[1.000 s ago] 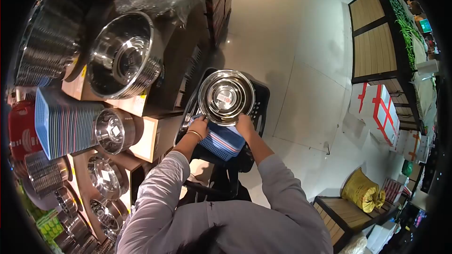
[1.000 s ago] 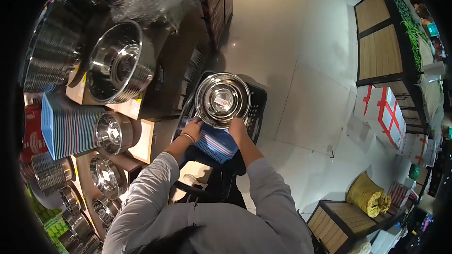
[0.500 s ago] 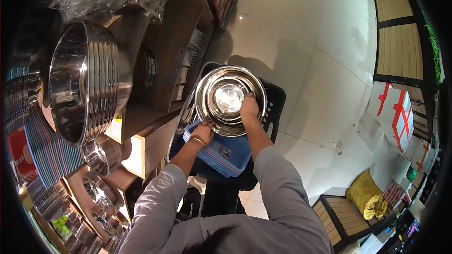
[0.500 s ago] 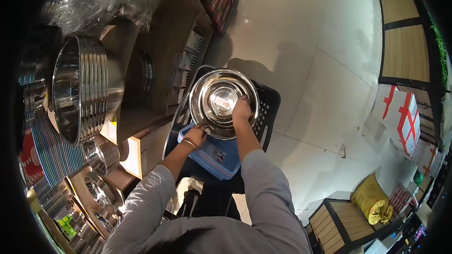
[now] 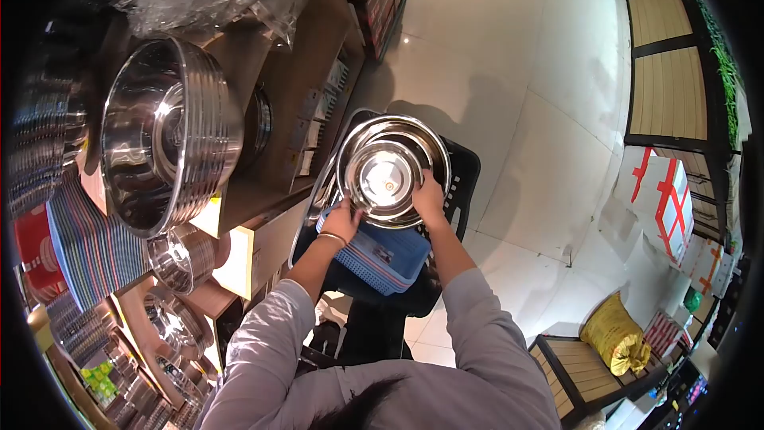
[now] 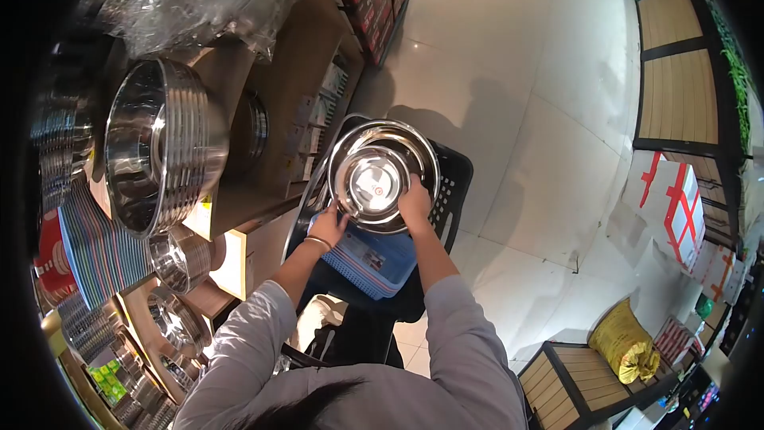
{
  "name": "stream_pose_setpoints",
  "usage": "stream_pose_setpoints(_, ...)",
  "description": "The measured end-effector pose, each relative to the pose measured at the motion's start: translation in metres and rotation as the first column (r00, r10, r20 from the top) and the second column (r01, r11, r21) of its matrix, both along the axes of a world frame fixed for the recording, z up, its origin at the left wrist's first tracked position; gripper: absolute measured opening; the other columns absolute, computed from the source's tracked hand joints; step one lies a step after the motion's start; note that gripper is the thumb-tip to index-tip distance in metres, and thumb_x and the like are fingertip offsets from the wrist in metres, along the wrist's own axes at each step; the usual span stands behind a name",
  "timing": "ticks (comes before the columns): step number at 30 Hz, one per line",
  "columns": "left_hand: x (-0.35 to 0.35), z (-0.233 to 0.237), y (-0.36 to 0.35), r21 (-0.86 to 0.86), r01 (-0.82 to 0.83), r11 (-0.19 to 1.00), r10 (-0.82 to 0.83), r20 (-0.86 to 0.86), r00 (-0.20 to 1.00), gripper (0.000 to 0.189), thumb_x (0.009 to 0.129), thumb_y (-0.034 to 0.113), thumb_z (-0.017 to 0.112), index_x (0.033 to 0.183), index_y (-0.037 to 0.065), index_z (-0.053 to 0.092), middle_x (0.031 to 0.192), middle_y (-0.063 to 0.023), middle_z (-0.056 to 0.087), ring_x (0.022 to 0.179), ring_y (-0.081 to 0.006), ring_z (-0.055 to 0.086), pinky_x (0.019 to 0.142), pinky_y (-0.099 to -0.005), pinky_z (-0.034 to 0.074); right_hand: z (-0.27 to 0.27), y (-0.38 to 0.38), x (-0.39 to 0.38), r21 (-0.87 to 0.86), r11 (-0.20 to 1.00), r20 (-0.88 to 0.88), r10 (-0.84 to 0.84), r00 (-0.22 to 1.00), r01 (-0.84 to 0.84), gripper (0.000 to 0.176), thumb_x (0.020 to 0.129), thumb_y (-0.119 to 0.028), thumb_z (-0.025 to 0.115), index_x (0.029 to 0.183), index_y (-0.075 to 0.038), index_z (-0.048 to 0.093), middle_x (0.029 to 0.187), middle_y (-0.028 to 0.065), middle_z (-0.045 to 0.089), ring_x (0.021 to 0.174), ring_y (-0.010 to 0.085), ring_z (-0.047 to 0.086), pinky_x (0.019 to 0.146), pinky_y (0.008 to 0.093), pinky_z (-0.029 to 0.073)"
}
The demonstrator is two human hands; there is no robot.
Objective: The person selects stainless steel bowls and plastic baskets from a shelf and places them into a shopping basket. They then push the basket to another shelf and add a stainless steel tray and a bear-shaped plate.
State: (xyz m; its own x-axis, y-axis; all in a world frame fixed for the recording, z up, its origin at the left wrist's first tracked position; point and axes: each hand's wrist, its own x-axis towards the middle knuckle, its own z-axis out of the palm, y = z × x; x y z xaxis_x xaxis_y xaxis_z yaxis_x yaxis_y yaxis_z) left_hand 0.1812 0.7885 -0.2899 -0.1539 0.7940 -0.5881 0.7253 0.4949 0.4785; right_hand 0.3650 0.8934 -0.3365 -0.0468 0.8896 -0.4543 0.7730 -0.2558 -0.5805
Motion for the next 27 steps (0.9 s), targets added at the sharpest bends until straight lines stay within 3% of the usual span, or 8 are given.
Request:
stream_pose_setpoints(5,-0.028,0.023,-0.013,0.146,-0.219,0.965,0.207,0.091,0.974,0.06,0.085,0.033,0.045,0.127,-0.004,0.023,0.087,-0.0324,0.054,0.084,-0.0434,0.054,0.073,-0.0471,0.042,0.046,-0.037,0.008,0.104,0.993,-0.245,-0.025,0.969,0.052,0.028,0.081,-0.013,0.055,0.106,-0.003,0.049,0.078,0.0153,0.062,0.068,0.025,0.061,0.06,0.0304,0.047)
stream_pose_setpoints(8,-0.043,0.06,-0.033,0.197,-0.219,0.955,0.215,0.041,0.976,0.034,0.087,0.023,0.042,0.105,-0.006,0.04,0.076,-0.0274,0.055,0.073,-0.0404,0.055,0.064,-0.0424,0.042,0.103,-0.057,0.004,-0.299,0.953,-0.552,-0.21,0.807,0.043,0.028,0.083,-0.018,0.055,0.104,-0.001,0.049,0.075,0.0097,0.061,0.053,0.0136,0.058,0.046,0.0245,0.046)
stream_pose_setpoints(11,-0.06,0.103,-0.061,0.217,-0.285,0.933,0.274,0.083,0.958,0.028,0.086,0.019,0.044,0.101,-0.006,0.044,0.076,-0.0238,0.057,0.07,-0.0332,0.058,0.063,-0.0374,0.044,0.134,-0.083,-0.011,-0.356,0.934,-0.569,-0.234,0.788,0.021,0.027,0.083,-0.019,0.054,0.103,-0.001,0.048,0.076,0.0095,0.061,0.049,0.0118,0.056,0.045,0.024,0.045)
stream_pose_setpoints(15,-0.06,0.194,-0.114,0.18,-0.503,0.845,0.415,0.373,0.83,0.035,0.085,0.011,0.044,0.116,-0.003,0.035,0.083,-0.0135,0.057,0.066,-0.0164,0.058,0.054,-0.0269,0.046,0.204,-0.12,-0.045,-0.211,0.977,-0.658,-0.111,0.745,-0.04,0.029,0.086,-0.016,0.051,0.109,0.001,0.045,0.085,0.0062,0.058,0.061,0.0089,0.054,0.053,0.022,0.044)
stream_pose_setpoints(16,-0.063,0.203,-0.133,0.194,-0.555,0.809,0.431,0.446,0.784,0.038,0.085,0.01,0.045,0.118,-0.002,0.034,0.086,-0.0121,0.056,0.065,-0.0148,0.056,0.055,-0.0261,0.046,0.194,-0.132,-0.059,0.091,0.996,-0.71,0.073,0.701,-0.011,0.03,0.084,-0.018,0.052,0.107,0.001,0.048,0.089,0.0141,0.06,0.075,0.0196,0.06,0.067,0.0301,0.046)
stream_pose_setpoints(19,-0.075,0.228,-0.197,0.194,-0.642,0.741,0.461,0.548,0.698,0.044,0.084,0.009,0.046,0.124,0.001,0.03,0.097,-0.0092,0.053,0.067,-0.0115,0.052,0.055,-0.0246,0.047,0.228,-0.16,-0.079,0.0,0.987,-0.742,0.107,0.662,-0.16,0.03,0.085,-0.017,0.051,0.108,0.001,0.049,0.093,0.0155,0.06,0.086,0.0224,0.058,0.077,0.0316,0.043)
stream_pose_setpoints(21,-0.081,0.251,-0.24,0.067,-0.8,0.596,0.505,0.744,0.438,0.047,0.085,0.01,0.047,0.127,0.003,0.028,0.099,-0.0082,0.052,0.072,-0.011,0.052,0.056,-0.0238,0.047,0.264,-0.183,-0.1,0.014,0.97,-0.76,0.169,0.627,-0.244,0.029,0.086,-0.019,0.049,0.108,0.0,0.05,0.095,0.0143,0.06,0.089,0.0213,0.057,0.078,0.0299,0.042)
stream_pose_setpoints(27,-0.121,0.318,-0.392,0.402,-0.783,0.474,0.524,0.586,0.618,0.061,0.086,0.011,0.049,0.135,0.007,0.013,0.114,-0.0087,0.046,0.079,-0.0096,0.051,0.06,-0.0222,0.047,0.33,-0.293,-0.181,0.081,0.902,-0.887,0.259,0.383,-0.424,0.033,0.087,-0.013,0.048,0.116,0.001,0.039,0.099,0.0098,0.057,0.087,0.0113,0.053,0.077,0.0244,0.042)
